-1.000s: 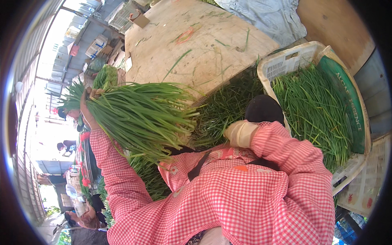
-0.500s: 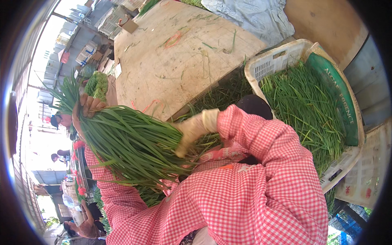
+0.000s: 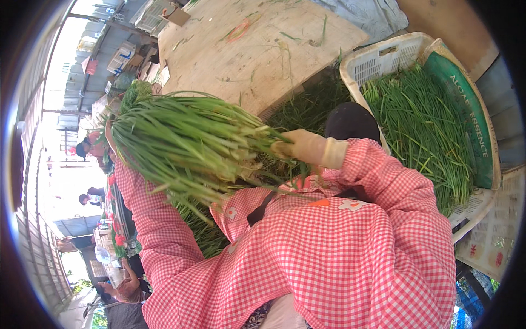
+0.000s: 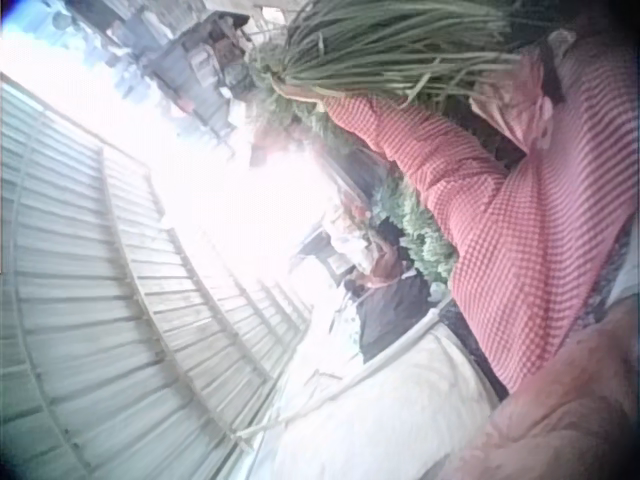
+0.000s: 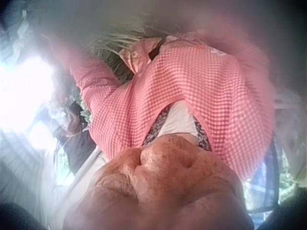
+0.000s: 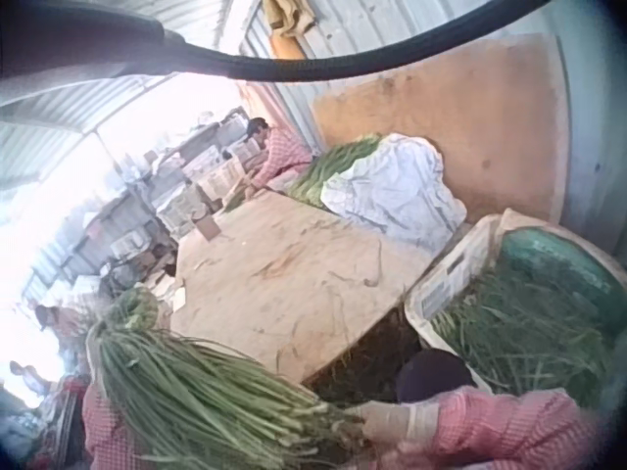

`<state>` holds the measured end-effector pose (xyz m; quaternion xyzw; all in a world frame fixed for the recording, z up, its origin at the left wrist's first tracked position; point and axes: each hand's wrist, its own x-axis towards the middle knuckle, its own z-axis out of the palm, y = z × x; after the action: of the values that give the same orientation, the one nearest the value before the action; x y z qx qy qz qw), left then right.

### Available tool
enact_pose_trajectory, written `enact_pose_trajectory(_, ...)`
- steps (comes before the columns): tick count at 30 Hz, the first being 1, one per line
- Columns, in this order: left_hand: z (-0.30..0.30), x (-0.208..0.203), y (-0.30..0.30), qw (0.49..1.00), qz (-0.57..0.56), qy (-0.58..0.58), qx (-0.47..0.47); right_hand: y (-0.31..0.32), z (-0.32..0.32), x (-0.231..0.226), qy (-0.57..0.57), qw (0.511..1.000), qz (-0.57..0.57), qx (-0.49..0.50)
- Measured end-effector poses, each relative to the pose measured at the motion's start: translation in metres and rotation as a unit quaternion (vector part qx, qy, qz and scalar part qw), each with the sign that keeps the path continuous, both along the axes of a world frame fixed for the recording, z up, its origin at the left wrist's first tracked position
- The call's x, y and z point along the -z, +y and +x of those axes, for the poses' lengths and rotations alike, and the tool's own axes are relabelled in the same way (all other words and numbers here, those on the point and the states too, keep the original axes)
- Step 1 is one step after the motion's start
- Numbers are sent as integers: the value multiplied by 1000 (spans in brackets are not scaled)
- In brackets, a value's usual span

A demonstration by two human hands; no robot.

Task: The person bundles green chives by hand, ties each bundle with a red string, and places the finished bundles into a plastic basket.

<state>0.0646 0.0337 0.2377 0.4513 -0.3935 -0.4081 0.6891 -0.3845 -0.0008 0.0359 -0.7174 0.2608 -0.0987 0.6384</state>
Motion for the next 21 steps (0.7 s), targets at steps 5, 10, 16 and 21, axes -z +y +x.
enact_pose_trajectory(5,57,-5,-11,992,55,1,-116,12,-40,31,148,989,-26,-4)
enact_pose_trajectory(10,4,-27,0,927,-14,-287,-242,18,-15,32,-8,970,234,59)
enact_pose_trajectory(16,-19,3,-39,940,-23,-271,-204,-20,66,28,-212,968,123,60)
enact_pose_trajectory(21,-54,5,-35,973,-33,-90,-209,9,86,-21,-245,833,494,-49)
